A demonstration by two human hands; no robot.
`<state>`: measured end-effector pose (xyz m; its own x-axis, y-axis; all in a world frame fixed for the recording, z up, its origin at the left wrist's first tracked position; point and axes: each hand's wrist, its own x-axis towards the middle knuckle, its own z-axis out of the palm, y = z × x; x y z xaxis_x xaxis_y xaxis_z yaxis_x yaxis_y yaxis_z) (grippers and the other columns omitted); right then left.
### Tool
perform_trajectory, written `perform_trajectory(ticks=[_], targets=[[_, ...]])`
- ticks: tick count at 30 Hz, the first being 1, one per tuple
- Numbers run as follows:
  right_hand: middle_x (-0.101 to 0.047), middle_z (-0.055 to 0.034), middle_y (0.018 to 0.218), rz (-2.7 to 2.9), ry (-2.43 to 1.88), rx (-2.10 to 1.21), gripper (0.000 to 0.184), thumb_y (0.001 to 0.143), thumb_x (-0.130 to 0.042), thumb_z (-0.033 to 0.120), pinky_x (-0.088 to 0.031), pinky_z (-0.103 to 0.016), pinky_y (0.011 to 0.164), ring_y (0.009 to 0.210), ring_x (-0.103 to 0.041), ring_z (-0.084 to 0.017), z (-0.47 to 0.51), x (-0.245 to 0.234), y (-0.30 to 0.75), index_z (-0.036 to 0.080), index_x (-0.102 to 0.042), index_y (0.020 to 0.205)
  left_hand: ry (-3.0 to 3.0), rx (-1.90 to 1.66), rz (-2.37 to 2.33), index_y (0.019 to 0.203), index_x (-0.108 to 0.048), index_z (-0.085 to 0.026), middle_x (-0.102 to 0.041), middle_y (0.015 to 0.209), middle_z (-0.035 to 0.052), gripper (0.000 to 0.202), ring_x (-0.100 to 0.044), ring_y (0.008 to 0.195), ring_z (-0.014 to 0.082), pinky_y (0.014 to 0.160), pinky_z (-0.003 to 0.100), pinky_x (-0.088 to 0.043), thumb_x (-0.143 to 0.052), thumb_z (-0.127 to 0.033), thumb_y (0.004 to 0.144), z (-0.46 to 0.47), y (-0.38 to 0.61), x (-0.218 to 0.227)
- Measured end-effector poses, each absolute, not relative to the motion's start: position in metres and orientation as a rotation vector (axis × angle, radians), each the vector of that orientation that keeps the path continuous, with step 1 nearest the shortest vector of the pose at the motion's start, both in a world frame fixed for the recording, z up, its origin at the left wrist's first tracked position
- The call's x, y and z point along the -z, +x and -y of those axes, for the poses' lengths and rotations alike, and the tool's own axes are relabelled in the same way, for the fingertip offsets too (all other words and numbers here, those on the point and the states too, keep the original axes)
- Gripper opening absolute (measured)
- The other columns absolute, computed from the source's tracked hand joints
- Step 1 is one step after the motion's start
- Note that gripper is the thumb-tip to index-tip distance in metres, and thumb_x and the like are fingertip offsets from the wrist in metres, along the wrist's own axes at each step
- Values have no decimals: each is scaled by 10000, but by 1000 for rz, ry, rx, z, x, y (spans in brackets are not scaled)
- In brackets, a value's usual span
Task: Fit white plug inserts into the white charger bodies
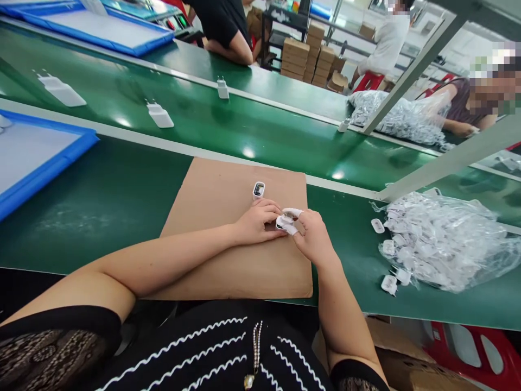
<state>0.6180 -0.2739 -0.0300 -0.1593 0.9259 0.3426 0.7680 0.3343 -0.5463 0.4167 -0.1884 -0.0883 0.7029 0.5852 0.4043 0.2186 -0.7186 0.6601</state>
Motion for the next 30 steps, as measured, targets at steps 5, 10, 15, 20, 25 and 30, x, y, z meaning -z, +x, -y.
perform_trajectory(ticks=[5, 10, 15, 20, 25, 30], targets=[[-768, -54, 1031, 1966, -1481, -258, 262, 918, -624, 215, -554, -395, 828, 946, -699, -250, 274, 33, 620, 283, -741, 1142, 2324, -804, -619, 1001, -760, -234, -748, 1103, 59, 256, -595, 1186, 286, 1105, 473, -366, -794, -453, 873, 188, 417, 89], [-745, -55, 1046, 1822, -1475, -325, 340, 913, -659, 237, -565, -396, 821, 915, -684, -231, 277, 31, 613, 290, -699, 1246, 2315, -808, -620, 989, -765, -226, -741, 1087, 65, 265, -599, 1182, 292, 1111, 478, -371, -794, -459, 867, 188, 418, 88], [-718, -41, 949, 1454, -1436, -638, 209, 881, -729, 309, -557, -328, 642, 711, -625, -162, 276, 26, 608, 257, -734, 1084, 2309, -788, -643, 936, -765, -227, -736, 1079, 72, 251, -600, 1171, 305, 1116, 496, -373, -805, -457, 846, 188, 418, 88], [-738, -53, 1077, 1410, -1299, -944, 273, 817, -815, 337, -618, -397, 815, 925, -718, -221, 276, 20, 613, 268, -707, 1057, 2317, -783, -625, 958, -766, -227, -736, 1086, 74, 249, -600, 1175, 304, 1106, 490, -379, -811, -442, 841, 186, 417, 88], [-701, -34, 931, 1737, -1449, -416, 113, 912, -704, 279, -566, -343, 688, 722, -628, -170, 276, 21, 613, 271, -749, 1015, 2321, -802, -626, 942, -762, -215, -727, 1104, 78, 282, -611, 1157, 298, 1088, 485, -387, -834, -460, 821, 186, 417, 89], [-706, -49, 906, 2004, -1476, -177, 193, 928, -658, 245, -536, -377, 708, 817, -600, -233, 273, 30, 614, 282, -755, 1090, 2294, -811, -629, 949, -767, -224, -729, 1082, 70, 254, -613, 1149, 287, 1100, 473, -389, -801, -455, 850, 187, 418, 88]])
